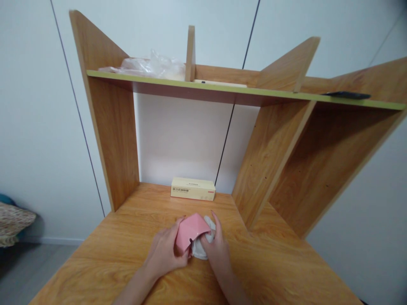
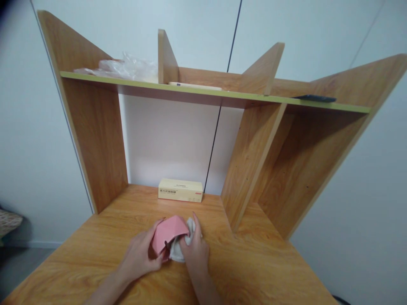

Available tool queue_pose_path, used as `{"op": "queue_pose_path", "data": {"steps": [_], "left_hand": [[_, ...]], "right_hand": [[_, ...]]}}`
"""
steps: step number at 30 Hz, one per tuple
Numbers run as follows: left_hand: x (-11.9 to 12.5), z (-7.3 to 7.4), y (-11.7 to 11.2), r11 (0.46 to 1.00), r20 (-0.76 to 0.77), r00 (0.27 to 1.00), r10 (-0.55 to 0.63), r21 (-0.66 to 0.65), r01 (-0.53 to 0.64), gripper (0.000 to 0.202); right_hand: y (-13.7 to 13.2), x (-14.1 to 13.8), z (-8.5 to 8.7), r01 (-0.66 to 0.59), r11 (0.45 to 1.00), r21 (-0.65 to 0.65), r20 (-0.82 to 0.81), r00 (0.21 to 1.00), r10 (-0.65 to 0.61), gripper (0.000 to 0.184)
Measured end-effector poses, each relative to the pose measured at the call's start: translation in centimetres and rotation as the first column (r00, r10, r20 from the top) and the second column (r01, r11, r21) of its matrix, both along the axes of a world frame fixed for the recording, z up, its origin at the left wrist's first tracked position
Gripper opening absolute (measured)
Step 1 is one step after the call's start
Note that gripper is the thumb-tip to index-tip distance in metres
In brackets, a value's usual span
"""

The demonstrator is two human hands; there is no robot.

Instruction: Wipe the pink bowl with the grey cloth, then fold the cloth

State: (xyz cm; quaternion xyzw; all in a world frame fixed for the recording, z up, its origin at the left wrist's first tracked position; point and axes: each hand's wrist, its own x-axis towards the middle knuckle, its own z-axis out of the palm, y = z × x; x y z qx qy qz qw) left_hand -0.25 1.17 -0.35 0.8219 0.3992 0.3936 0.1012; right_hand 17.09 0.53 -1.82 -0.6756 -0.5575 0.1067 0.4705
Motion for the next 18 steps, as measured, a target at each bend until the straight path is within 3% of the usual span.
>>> {"op": "queue_pose_path", "data": {"steps": [2,5,8,12,15,18], "left_hand": [[-0.2,0.4,-0.2,0.998,-0.057,0.998,0.016,0.058,-0.012,0.079],[-0.3,0.5,-0.2,0.996,-0.072,0.997,0.024,0.091,-0.017,0.080],[0.1,0.2,-0.2,1.000,0.010,0.999,0.031,-0.004,-0.031,0.079],[0.9,0.1,-0.5,0.985,0.177,0.984,0.002,-0.170,0.028,0.082],[1.3,0.1,-0.7,0.970,0.236,0.969,-0.072,-0.209,0.123,0.078],[1.2,-0.1,-0.5,0.971,0.246,0.967,-0.073,-0.203,0.125,0.077]], "right_hand": [[-0.3,0.0,0.0,-0.026,0.999,-0.032,0.047,0.999,0.028,0.061],[-0.5,-0.1,0.0,-0.087,0.996,-0.012,-0.036,0.996,0.087,0.062],[-0.4,-0.2,-0.1,-0.130,0.989,0.073,-0.192,0.971,0.142,0.059],[0.0,-0.4,-0.3,-0.077,0.984,0.160,-0.291,0.949,0.122,0.057],[0.2,-0.4,-0.4,-0.076,0.988,0.132,-0.309,0.944,0.114,0.057],[0.4,-0.3,-0.3,-0.048,0.996,0.071,-0.252,0.966,0.064,0.057]]}}
